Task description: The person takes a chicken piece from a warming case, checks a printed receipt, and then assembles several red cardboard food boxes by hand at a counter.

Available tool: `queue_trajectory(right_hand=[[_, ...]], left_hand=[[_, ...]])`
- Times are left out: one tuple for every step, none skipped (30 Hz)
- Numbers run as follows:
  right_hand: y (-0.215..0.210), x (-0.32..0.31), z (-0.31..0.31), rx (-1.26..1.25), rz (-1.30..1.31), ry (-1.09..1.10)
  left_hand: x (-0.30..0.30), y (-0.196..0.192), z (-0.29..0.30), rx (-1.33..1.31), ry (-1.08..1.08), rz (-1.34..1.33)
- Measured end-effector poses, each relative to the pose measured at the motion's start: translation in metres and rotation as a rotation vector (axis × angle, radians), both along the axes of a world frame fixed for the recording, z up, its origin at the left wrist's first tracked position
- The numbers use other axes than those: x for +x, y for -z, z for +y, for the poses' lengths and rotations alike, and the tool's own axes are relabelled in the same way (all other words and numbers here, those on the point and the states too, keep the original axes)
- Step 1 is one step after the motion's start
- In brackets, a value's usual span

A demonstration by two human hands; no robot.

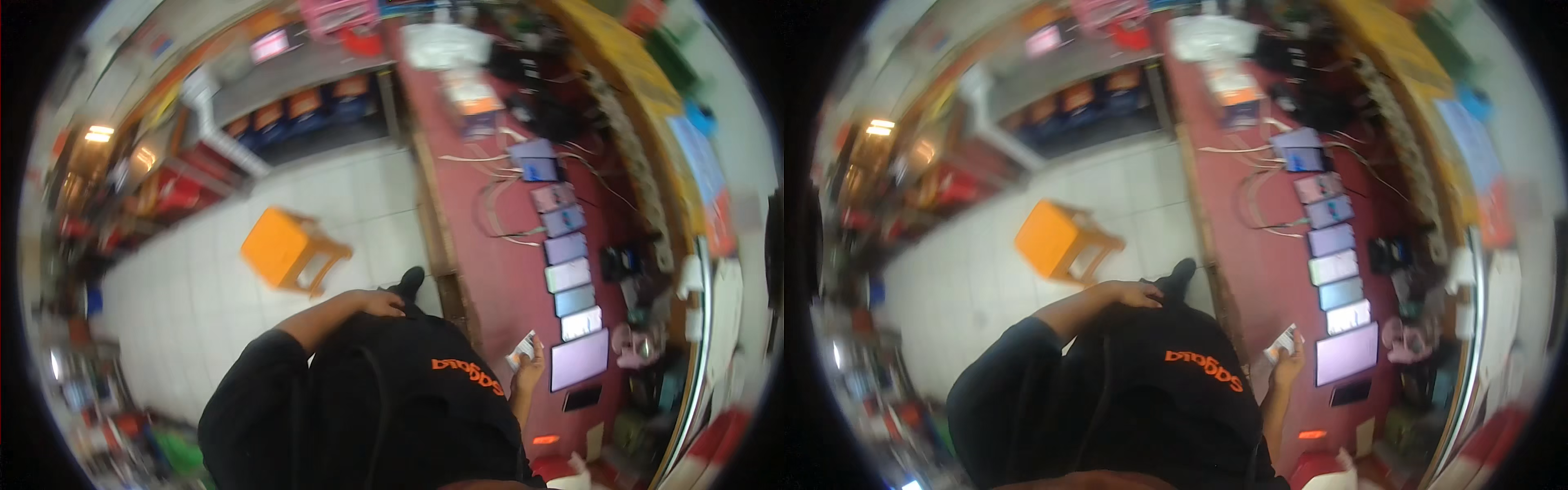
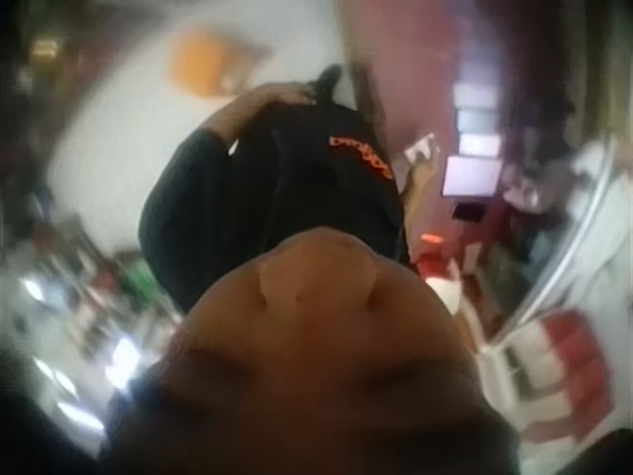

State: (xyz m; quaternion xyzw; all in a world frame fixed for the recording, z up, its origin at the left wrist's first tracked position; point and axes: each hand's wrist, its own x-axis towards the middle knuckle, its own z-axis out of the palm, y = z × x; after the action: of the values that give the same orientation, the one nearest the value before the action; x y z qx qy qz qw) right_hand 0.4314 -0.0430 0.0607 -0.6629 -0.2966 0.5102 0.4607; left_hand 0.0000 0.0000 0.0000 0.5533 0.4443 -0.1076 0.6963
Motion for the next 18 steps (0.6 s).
queue_trajectory(right_hand=[[0.003, -0.007, -0.006, -0.009, -0.083, -0.085], [-0.007, -0.02, -0.006, -0.012, -0.098, -0.152], [0.004, -0.021, -0.005, 0.064, -0.06, -0.251], [-0.001, -0.032, -0.004, 0.075, -0.114, -0.319], [-0.01, -0.046, -0.002, 0.091, -0.169, -0.386], [-0.016, -0.059, 0.002, 0.112, -0.141, -0.432], [-0.022, -0.077, 0.005, 0.131, -0.116, -0.472], [-0.029, -0.1, 0.007, 0.196, -0.136, -0.521], [-0.029, -0.119, 0.009, 0.209, -0.138, -0.56], [-0.03, -0.138, 0.014, 0.197, -0.058, -0.58], [-0.031, -0.162, 0.015, 0.18, 0.022, -0.598], [-0.033, -0.193, 0.012, 0.193, 0.061, -0.628], [-0.037, -0.23, 0.005, 0.206, 0.073, -0.667], [-0.042, -0.273, -0.004, 0.23, 0.112, -0.72], [-0.042, -0.31, -0.012, 0.276, 0.125, -0.72], [-0.034, -0.35, -0.017, 0.4, 0.013, -0.844], [-0.03, -0.39, -0.026, 0.35, 0.015, -0.882], [-0.004, -0.446, -0.036, 0.386, -0.024, -1.02]], left_hand=[[-0.022, 0.023, -0.051, 0.1, -0.058, 0.054], [-0.04, 0.03, -0.099, 0.197, -0.11, 0.114], [-0.059, 0.025, -0.136, 0.192, -0.174, 0.134], [-0.078, 0.02, -0.169, 0.032, -0.29, 0.177], [-0.097, 0.013, -0.204, -0.129, -0.407, 0.21], [-0.113, 0.021, -0.244, -0.123, -0.504, 0.264], [-0.124, 0.02, -0.275, -0.119, -0.594, 0.315], [-0.139, 0.017, -0.31, -0.125, -0.624, 0.472], [-0.153, 0.006, -0.328, -0.122, -0.635, 0.622], [-0.162, 0.008, -0.359, -0.129, -0.685, 0.62], [-0.168, 0.014, -0.393, -0.094, -0.699, 0.714], [-0.181, 0.022, -0.426, -0.054, -0.706, 0.815], [-0.191, 0.033, -0.458, -0.014, -0.727, 0.851], [-0.202, 0.05, -0.495, -0.057, -0.868, 0.811], [-0.221, 0.036, -0.494, -0.202, -1.128, 0.698], [-0.235, 0.039, -0.518, -0.156, -1.116, 0.705], [-0.252, 0.043, -0.537, -0.105, -1.088, 0.708], [-0.266, 0.074, -0.612, -0.041, -1.105, 0.742]])
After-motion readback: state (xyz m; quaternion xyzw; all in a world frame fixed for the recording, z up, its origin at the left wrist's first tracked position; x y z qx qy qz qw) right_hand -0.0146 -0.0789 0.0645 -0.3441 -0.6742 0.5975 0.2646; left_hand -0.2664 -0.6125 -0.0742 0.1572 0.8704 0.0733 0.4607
